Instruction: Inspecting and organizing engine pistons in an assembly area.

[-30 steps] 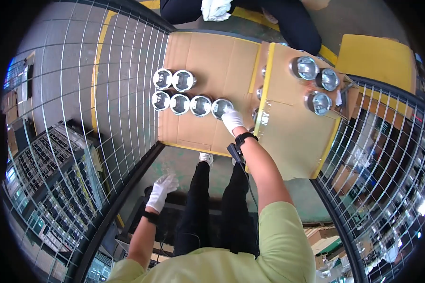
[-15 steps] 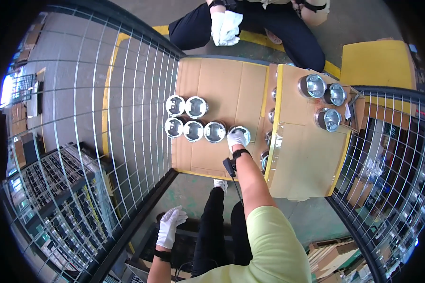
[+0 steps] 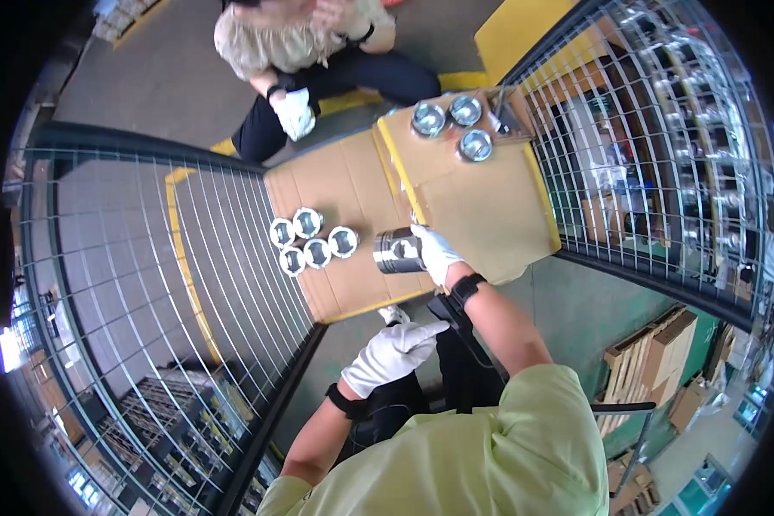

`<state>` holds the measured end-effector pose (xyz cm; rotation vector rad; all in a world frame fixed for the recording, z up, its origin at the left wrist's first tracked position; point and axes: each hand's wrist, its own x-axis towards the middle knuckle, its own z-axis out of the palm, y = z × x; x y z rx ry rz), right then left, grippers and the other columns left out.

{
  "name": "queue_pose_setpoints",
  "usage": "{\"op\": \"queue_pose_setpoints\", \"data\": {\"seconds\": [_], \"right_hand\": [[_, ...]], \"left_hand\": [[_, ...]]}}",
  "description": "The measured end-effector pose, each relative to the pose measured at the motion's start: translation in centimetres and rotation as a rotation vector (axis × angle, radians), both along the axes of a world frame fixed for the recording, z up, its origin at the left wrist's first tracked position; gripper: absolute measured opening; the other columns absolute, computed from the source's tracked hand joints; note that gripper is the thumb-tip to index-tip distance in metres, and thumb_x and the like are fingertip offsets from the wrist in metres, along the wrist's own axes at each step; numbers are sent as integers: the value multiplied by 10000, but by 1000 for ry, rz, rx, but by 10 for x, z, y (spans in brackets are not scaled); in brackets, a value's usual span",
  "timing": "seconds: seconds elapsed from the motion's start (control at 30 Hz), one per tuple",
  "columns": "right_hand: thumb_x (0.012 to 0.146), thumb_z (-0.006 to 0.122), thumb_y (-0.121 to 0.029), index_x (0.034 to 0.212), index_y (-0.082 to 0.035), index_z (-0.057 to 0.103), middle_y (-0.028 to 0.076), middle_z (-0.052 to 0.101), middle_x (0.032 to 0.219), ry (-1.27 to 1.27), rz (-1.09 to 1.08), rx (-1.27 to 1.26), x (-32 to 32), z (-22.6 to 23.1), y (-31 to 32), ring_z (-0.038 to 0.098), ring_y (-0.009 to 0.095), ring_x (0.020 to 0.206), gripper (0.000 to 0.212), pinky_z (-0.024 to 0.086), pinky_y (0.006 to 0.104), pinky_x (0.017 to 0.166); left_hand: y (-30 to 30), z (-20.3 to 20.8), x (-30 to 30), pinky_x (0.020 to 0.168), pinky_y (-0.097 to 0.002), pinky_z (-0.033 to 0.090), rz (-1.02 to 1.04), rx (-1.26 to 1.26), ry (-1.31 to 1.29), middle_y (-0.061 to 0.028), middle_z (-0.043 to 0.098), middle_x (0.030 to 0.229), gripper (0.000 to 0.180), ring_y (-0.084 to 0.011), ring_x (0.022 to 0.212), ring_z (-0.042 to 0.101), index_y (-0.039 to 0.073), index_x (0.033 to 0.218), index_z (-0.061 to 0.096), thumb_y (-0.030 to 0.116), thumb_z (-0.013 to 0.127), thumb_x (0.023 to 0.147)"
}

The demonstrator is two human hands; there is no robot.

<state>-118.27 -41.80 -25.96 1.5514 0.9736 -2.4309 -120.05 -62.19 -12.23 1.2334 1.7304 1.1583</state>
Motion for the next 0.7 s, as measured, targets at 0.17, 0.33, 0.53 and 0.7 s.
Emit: {"op": "queue_pose_setpoints", "data": {"seconds": [0.17,0.33,0.53,0.7], "right_hand": [[985,554,-306,1184,-54,584,108,699,1017,115,-257,44,36,107,34,712,240,873,322,593,408,787],[965,531,-335,1114,-70,627,111,725,1007,402,-582,-168,99,219,39,720,267,875,319,599,444,803],[960,507,-317,1093,-41,687,112,735,1068,816,-723,-164,167,310,29,691,288,1009,356,525,459,962],[971,514,-309,1081,-65,679,89,737,1047,1013,-715,-1,217,353,15,705,239,963,315,554,402,909]], "left_hand": [[-33,28,-37,800,-381,548,319,-261,40,-152,720,982,263,-298,881,693,100,1176,702,190,665,932],[-6,70,-71,726,-235,497,485,-31,-224,-26,677,945,250,-98,801,601,5,1203,666,104,632,976],[60,199,-36,712,-255,498,-15,53,4,-42,609,1005,499,-99,795,577,57,1313,622,225,775,868],[84,279,28,730,-288,522,-199,360,330,-66,658,1003,513,-132,809,619,52,1317,620,217,781,859]]}}
